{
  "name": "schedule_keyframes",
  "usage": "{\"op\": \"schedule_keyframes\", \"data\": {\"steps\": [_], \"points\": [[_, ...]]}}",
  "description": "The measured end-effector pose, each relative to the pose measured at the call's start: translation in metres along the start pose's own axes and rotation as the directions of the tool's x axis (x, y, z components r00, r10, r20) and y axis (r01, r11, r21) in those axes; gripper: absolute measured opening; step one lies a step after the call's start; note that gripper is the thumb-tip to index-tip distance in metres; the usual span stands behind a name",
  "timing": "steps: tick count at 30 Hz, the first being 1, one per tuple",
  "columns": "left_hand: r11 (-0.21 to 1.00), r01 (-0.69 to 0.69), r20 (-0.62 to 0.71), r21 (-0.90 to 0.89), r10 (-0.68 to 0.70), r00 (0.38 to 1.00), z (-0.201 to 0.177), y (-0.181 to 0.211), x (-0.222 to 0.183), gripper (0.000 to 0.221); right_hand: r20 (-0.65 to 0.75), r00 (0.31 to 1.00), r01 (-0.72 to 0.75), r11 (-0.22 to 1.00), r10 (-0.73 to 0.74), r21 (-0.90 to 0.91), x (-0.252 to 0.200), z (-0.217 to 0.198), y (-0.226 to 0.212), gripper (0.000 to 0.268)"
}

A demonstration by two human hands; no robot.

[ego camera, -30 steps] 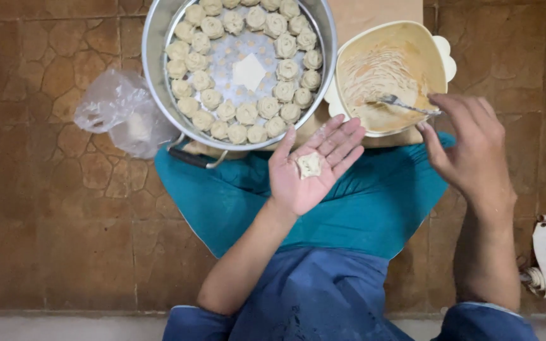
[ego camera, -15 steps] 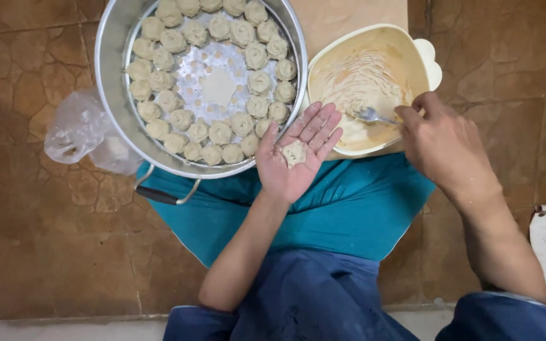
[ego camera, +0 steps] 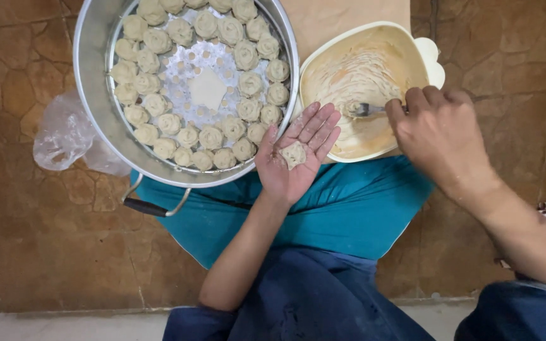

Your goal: Assembling dumplings by placing filling on wrappers and folding them by hand.

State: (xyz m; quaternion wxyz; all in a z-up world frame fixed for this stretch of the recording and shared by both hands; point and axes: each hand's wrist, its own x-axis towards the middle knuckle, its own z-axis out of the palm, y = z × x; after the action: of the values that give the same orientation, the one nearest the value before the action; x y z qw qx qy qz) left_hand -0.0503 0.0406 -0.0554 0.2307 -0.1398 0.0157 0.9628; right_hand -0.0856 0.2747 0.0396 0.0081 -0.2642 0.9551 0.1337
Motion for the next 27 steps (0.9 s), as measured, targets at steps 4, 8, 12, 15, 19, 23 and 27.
{"op": "schedule_keyframes", "data": {"steps": [4,8,12,15,19,23,27], "points": [[1.000,-0.016,-0.005,-0.013,0.016,1.000,0.000,-0.002,0.000,0.074,0.024,0.998,0.065,0.998,-0.066,0.013,-0.004,-0.006,0.013,0.005],[1.000,-0.028,0.010,-0.002,0.028,1.000,0.001,-0.002,0.000,0.074,0.087,0.994,0.055,0.997,-0.059,0.047,-0.007,-0.016,0.015,0.008],[0.999,-0.036,0.013,0.029,0.035,0.999,0.002,-0.003,0.000,0.074,0.087,0.994,0.060,0.990,-0.072,0.130,-0.005,-0.024,0.014,0.014],[0.998,-0.045,0.024,0.046,0.044,0.999,0.002,-0.003,0.000,0.074,0.137,0.984,0.094,0.987,-0.112,0.131,0.004,-0.022,0.009,0.009],[0.998,-0.056,0.042,0.029,0.055,0.998,-0.001,-0.005,0.001,0.073,0.118,0.976,0.155,0.967,-0.181,0.201,0.018,-0.016,0.009,0.012],[0.994,-0.087,0.058,0.061,0.084,0.995,-0.004,-0.006,0.004,0.072,0.098,0.978,0.149,0.942,-0.186,0.302,0.029,-0.006,0.015,0.017],[0.994,-0.103,0.064,0.047,0.100,0.993,-0.004,-0.009,0.006,0.070,0.185,0.969,0.086,0.920,-0.167,0.382,0.035,0.006,0.025,0.018]]}}
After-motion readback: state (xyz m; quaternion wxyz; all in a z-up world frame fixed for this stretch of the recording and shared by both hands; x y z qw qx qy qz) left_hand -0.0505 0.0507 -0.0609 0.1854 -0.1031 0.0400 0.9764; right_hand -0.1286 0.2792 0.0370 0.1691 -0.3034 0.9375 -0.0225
